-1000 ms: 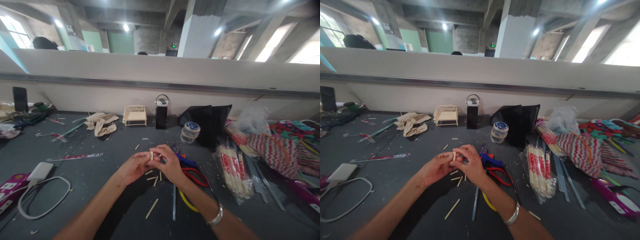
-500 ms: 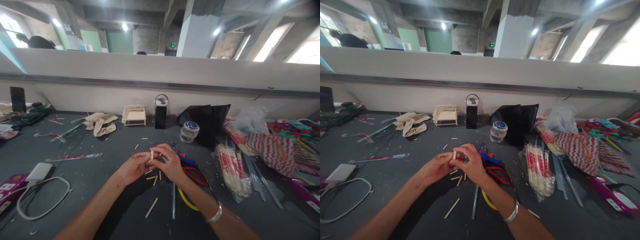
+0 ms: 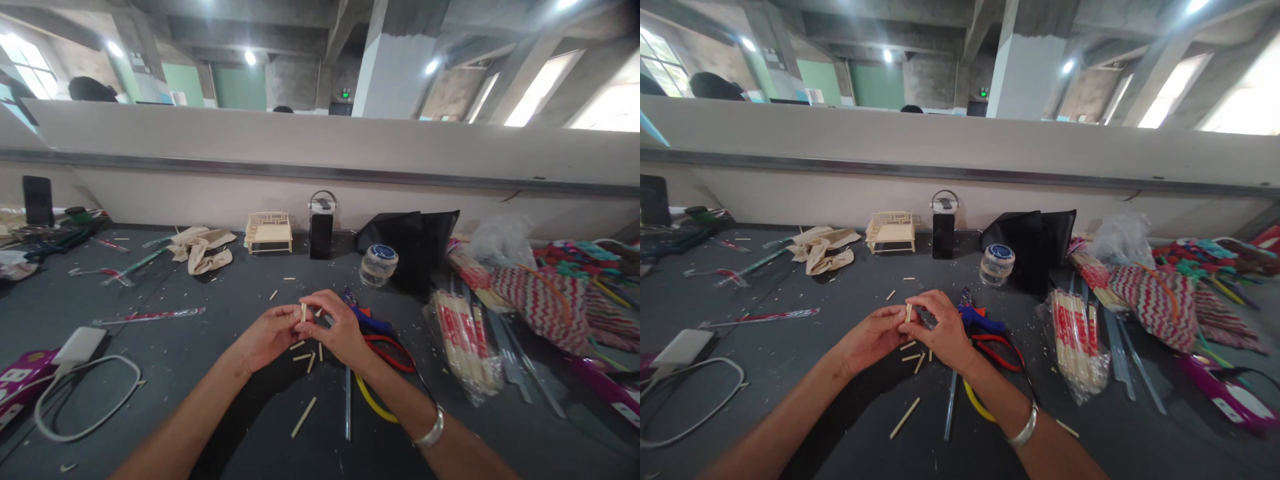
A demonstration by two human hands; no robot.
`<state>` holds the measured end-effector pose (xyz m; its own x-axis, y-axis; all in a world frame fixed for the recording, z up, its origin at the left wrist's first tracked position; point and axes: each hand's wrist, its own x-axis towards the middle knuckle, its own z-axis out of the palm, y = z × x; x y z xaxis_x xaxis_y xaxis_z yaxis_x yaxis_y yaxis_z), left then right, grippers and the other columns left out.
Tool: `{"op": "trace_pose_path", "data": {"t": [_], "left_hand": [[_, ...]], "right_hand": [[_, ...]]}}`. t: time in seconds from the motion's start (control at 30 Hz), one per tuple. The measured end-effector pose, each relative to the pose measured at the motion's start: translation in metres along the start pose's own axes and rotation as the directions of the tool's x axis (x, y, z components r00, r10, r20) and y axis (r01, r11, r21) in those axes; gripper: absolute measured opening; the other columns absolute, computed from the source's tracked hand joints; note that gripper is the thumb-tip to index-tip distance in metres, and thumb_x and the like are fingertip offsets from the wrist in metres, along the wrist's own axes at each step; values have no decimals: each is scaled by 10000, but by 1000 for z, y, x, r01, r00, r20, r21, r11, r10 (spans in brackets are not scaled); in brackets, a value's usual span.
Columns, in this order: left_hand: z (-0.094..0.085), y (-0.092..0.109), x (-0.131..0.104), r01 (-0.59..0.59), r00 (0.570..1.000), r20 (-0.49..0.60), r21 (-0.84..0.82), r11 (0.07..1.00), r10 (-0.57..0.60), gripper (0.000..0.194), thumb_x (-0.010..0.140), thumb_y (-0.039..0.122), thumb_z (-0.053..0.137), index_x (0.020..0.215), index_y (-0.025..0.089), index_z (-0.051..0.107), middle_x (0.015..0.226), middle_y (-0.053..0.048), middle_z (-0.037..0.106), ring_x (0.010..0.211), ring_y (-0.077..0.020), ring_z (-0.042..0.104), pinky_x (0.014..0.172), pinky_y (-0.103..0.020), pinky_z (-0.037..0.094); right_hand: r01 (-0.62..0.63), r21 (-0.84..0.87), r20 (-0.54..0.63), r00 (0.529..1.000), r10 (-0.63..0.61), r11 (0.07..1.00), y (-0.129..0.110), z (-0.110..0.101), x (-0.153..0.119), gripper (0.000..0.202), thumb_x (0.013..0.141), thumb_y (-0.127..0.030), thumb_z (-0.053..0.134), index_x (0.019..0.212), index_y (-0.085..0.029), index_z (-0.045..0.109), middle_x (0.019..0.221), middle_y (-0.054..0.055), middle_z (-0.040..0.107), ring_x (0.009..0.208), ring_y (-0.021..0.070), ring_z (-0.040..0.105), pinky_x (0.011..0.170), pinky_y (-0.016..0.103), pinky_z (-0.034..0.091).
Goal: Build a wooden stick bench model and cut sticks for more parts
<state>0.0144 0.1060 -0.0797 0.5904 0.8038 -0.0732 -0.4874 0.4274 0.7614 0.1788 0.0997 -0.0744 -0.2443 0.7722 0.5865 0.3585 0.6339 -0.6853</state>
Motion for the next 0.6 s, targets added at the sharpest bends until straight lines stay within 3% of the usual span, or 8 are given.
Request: {"op": "trace_pose_path", "data": {"t": [0.27,0.43,0.6], "left_hand": [[3,0,0,-5,1000,-13,5,1000,5,154,765,252,697,761,99,686,731,-28,578,670,-90,496,700,-233,401],[-1,-1,1,5,994,-112,-18,1000,-7,143,710,203,745,801,96,720,813,-53,671,681,-91,558,751,-253,428],[-1,1,0,45,978,-205,-2,999,-44,144,652,181,782,761,102,732,788,-65,706,669,-100,591,744,-253,447]], "right_hand": [[-27,-15,19,999,27,1000,0,1,0,318,729,-314,733,1025,-259,632,953,27,626,900,186,584,789,329,479],[-3,-42,18,1000,4,999,1,1,1,306,734,-277,738,1019,-249,632,939,26,630,916,182,577,814,324,473],[84,-172,34,996,-80,981,6,1,-1,344,734,-272,741,1061,-240,639,934,38,627,909,188,564,812,332,467]]}}
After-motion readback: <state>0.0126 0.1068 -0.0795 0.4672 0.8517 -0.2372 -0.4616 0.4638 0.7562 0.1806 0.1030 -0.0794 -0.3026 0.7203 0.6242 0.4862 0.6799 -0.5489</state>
